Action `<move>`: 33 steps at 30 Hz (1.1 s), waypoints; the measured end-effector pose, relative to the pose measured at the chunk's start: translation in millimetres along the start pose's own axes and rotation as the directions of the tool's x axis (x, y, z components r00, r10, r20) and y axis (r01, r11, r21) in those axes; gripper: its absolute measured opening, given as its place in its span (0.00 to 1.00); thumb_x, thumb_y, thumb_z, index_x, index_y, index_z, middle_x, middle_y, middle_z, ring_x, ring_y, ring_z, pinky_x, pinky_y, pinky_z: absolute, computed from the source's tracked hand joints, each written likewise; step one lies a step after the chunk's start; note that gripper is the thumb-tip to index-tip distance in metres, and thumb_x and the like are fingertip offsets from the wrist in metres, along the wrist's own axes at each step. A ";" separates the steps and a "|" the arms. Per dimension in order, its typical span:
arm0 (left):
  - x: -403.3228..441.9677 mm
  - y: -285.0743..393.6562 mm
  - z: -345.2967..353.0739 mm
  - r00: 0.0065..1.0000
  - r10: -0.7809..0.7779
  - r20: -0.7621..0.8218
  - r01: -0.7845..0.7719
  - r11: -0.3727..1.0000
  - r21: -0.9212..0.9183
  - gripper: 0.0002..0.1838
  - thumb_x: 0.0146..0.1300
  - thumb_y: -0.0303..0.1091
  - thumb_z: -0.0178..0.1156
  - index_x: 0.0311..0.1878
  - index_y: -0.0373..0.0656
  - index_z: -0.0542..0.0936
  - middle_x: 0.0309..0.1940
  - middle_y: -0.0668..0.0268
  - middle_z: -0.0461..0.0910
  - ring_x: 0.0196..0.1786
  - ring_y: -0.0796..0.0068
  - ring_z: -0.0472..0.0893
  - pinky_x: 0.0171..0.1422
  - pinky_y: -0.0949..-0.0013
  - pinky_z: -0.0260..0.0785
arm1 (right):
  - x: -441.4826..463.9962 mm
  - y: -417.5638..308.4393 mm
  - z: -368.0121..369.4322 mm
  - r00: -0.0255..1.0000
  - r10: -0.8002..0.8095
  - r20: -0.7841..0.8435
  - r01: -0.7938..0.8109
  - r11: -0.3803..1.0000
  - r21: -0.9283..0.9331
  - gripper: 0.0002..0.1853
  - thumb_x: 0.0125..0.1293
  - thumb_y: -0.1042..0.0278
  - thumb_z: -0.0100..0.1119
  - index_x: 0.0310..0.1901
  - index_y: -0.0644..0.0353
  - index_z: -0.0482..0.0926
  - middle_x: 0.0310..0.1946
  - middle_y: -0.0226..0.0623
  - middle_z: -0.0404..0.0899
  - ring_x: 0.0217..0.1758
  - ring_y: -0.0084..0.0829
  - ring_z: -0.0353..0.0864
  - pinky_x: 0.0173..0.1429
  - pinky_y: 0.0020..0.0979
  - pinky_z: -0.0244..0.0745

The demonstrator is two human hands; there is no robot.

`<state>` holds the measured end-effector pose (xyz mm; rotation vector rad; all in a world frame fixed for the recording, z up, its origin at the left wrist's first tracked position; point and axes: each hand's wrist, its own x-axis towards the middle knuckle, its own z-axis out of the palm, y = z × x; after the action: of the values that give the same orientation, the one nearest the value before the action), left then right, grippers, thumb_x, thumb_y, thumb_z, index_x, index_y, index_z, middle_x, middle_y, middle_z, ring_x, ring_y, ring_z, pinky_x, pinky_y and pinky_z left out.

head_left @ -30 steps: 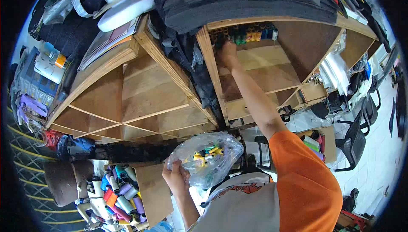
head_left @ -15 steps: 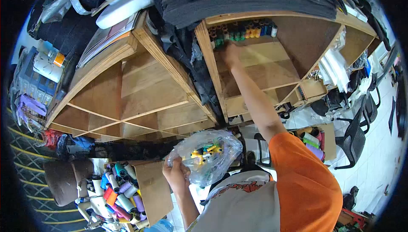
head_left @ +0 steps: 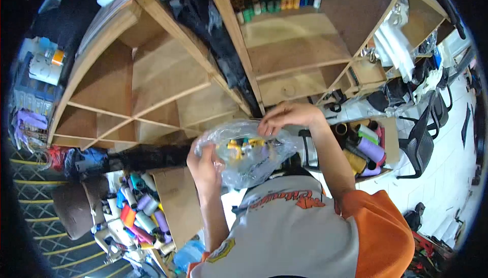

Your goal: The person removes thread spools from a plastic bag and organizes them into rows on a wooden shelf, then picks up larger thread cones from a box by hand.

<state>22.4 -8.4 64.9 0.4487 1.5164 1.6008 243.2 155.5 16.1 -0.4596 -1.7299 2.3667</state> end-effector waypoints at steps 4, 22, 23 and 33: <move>-1.3 -0.1 9.7 0.999 -0.011 0.051 0.012 1.000 -0.015 0.15 0.61 0.23 0.52 0.51 0.32 0.74 0.16 0.74 0.66 0.13 0.88 0.62 0.14 0.79 0.51 | 0.0 23.0 40.3 0.991 0.010 0.131 -0.010 1.000 -0.005 0.19 0.67 0.60 0.54 0.50 0.67 0.78 0.43 0.43 0.81 0.45 0.32 0.81 0.50 0.30 0.76; -37.2 2.2 17.7 0.980 -0.002 0.200 0.006 1.000 -0.019 0.16 0.60 0.22 0.50 0.52 0.32 0.73 0.18 0.68 0.70 0.10 0.86 0.61 0.12 0.79 0.52 | 67.0 165.6 64.6 0.863 0.011 -0.506 -0.441 0.506 -0.741 0.24 0.64 0.61 0.50 0.60 0.61 0.66 0.51 0.47 0.76 0.52 0.43 0.76 0.55 0.38 0.71; -37.1 0.3 15.0 0.980 0.001 0.201 0.006 0.999 -0.034 0.16 0.60 0.22 0.50 0.53 0.32 0.73 0.18 0.68 0.70 0.10 0.86 0.61 0.11 0.79 0.52 | 67.6 166.7 64.9 0.866 0.009 -0.500 -0.438 0.496 -0.750 0.24 0.64 0.61 0.50 0.60 0.61 0.66 0.51 0.48 0.76 0.52 0.44 0.76 0.55 0.38 0.71; -30.2 6.1 -8.0 0.999 0.044 -0.016 -0.045 0.997 -0.057 0.18 0.59 0.25 0.54 0.53 0.33 0.73 0.19 0.69 0.70 0.11 0.86 0.61 0.11 0.79 0.51 | 40.8 82.3 104.2 0.985 0.094 -0.143 -0.169 0.630 -0.758 0.21 0.61 0.60 0.57 0.53 0.60 0.71 0.48 0.48 0.77 0.47 0.43 0.79 0.50 0.39 0.71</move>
<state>31.3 -36.0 77.9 0.4422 1.4768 1.6813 172.3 49.5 -39.1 -0.8075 -2.6886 1.4930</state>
